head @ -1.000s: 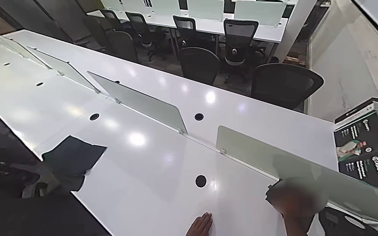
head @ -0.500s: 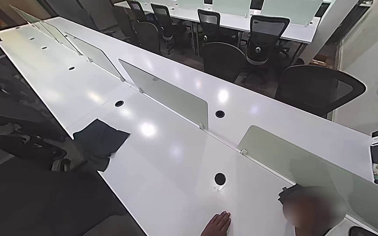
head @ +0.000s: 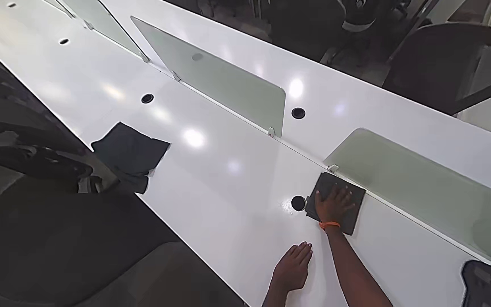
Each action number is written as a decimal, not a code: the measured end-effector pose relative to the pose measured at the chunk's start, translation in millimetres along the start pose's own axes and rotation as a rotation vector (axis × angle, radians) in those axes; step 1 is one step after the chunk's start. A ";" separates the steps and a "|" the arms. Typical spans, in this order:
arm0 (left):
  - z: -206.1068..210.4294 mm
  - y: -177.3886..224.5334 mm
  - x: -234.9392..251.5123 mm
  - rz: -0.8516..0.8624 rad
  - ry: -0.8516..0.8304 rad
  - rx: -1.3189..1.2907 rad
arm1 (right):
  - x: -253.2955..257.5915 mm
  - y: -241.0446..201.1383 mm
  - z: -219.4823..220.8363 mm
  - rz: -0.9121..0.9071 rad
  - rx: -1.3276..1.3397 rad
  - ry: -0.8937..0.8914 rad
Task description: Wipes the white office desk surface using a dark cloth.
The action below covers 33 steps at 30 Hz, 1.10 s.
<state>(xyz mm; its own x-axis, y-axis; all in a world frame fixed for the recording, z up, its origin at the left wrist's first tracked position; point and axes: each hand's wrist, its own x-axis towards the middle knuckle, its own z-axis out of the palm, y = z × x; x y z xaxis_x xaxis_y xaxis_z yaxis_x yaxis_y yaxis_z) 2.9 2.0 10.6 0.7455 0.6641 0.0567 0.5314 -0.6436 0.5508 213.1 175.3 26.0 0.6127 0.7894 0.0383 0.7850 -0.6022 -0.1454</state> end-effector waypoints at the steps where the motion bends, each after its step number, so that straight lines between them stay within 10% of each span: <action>1: -0.1 0.6 0.7 0.003 -0.006 0.008 | -2.3 -12.7 1.3 -0.034 0.000 -0.022; 23: 0.2 -7.4 -0.7 0.090 0.020 -0.099 | 22.9 -26.2 0.7 -0.418 -0.072 -0.130; 28: 1.3 -12.5 -5.6 0.134 0.273 -0.298 | -47.8 13.2 -8.1 -0.475 -0.105 -0.123; 33: -17.5 -7.2 -29.6 -0.181 0.764 -0.619 | -171.2 11.5 -9.9 -0.506 -0.165 -0.164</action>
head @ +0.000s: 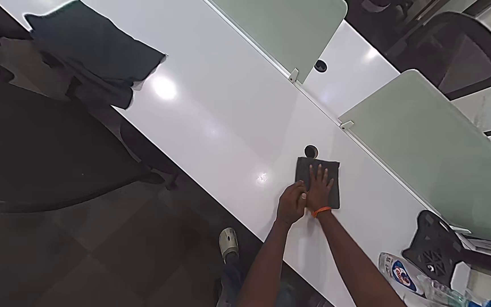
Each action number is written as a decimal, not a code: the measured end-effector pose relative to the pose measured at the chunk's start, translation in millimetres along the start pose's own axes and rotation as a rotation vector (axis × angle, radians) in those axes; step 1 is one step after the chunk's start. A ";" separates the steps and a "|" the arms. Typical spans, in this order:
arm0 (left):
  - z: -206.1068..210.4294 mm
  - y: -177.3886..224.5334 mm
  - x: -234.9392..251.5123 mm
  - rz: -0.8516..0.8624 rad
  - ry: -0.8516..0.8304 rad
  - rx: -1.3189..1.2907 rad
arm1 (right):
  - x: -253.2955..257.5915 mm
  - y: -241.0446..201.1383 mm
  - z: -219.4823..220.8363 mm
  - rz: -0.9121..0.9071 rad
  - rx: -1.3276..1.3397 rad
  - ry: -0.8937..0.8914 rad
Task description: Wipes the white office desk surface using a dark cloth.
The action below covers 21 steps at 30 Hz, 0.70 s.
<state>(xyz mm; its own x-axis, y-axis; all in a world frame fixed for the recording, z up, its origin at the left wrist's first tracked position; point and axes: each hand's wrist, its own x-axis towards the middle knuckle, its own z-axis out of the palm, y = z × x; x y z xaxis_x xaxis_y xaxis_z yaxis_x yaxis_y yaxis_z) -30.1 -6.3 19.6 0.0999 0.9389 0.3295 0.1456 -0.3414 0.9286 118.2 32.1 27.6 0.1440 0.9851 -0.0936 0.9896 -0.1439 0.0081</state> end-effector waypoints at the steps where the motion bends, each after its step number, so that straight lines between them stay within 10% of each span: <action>1: -11.8 6.0 -5.1 -0.031 0.063 -0.008 | -18.9 -16.5 -0.3 -0.021 0.003 -0.024; 11: -166.9 29.4 -96.7 -0.147 0.359 0.269 | -126.5 -172.4 8.0 -0.389 0.207 -0.170; 21: -155.9 15.3 -137.2 -0.189 0.081 0.573 | -138.2 -146.2 10.3 -0.614 0.343 -0.285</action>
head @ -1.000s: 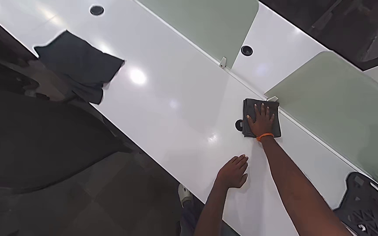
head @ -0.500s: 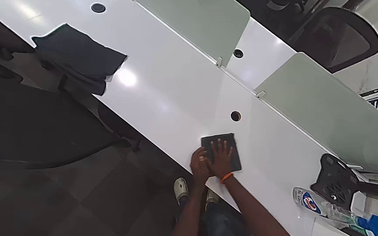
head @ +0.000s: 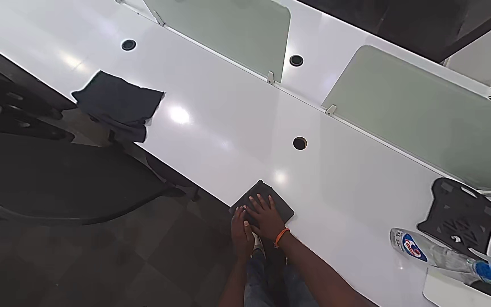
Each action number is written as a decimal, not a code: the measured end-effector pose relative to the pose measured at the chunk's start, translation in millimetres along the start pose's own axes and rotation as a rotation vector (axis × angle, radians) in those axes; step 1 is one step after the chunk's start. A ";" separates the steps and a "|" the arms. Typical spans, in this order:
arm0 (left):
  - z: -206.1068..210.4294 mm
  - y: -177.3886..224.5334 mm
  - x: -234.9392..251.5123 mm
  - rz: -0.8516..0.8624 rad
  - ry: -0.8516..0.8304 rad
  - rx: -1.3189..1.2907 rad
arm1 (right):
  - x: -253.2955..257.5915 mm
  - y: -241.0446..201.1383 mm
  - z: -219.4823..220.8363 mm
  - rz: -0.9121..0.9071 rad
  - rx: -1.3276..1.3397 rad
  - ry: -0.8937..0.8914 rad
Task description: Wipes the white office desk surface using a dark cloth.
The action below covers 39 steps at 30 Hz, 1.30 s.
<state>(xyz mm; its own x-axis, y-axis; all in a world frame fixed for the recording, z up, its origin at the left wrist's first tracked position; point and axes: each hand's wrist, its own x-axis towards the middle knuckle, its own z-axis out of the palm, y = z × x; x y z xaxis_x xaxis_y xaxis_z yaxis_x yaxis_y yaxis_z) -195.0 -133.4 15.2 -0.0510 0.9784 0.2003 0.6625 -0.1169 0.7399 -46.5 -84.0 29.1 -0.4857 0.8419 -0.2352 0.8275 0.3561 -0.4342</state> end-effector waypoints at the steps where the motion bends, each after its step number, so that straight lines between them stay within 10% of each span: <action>1: 3.0 1.5 1.5 0.015 -0.029 0.013 | -0.7 1.1 -2.3 -0.004 0.014 -0.008; 18: 10.2 -20.0 84.1 -0.061 0.006 0.125 | 100.5 -2.7 -27.7 -0.036 -0.024 0.011; 25: 23.5 -3.7 130.2 0.107 -0.120 0.045 | 139.9 89.8 -68.9 0.105 -0.057 0.222; 39: 58.5 17.6 117.3 0.235 -0.293 0.006 | 15.1 136.8 -65.3 0.752 -0.178 0.367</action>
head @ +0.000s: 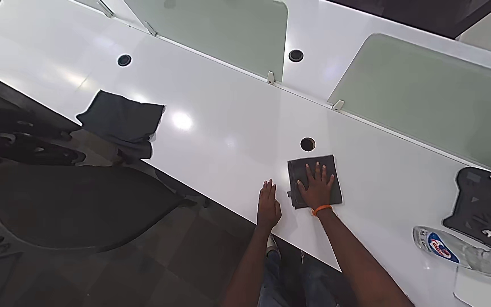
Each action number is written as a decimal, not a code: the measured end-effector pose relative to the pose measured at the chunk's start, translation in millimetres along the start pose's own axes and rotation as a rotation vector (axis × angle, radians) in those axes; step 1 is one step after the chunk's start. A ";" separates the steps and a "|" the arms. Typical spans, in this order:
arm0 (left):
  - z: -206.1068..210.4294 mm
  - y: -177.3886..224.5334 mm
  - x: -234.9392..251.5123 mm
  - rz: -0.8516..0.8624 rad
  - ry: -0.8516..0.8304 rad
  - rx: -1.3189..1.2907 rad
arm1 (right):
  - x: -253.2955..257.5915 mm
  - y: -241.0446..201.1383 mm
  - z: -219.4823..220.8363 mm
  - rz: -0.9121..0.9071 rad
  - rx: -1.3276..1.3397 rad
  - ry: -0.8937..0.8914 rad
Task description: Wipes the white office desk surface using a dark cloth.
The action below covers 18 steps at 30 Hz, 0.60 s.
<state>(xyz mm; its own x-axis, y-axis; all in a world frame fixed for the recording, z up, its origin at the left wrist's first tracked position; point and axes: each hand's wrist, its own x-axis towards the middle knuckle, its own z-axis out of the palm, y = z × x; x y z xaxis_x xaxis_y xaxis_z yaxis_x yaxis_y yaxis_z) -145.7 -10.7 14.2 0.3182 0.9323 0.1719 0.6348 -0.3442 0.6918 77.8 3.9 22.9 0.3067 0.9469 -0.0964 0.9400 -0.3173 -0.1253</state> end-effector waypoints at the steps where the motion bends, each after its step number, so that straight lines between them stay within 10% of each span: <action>1: 1.8 2.4 6.0 0.017 -0.019 0.002 | -15.3 2.3 -1.0 0.038 -0.011 -0.003; 7: 25.4 4.6 55.4 0.194 -0.075 0.072 | -64.1 -2.6 2.8 0.270 -0.054 -0.002; 18: 42.5 0.7 97.0 0.189 -0.177 0.295 | 10.5 -8.2 -3.2 0.342 -0.070 0.017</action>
<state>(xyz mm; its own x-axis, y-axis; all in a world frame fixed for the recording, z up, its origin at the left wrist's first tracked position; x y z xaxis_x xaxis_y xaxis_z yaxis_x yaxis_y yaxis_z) -84.4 74.8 1.5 0.5493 0.8246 0.1351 0.7202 -0.5492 0.4239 73.8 16.6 26.1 0.6075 0.7874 -0.1047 0.7903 -0.6124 -0.0203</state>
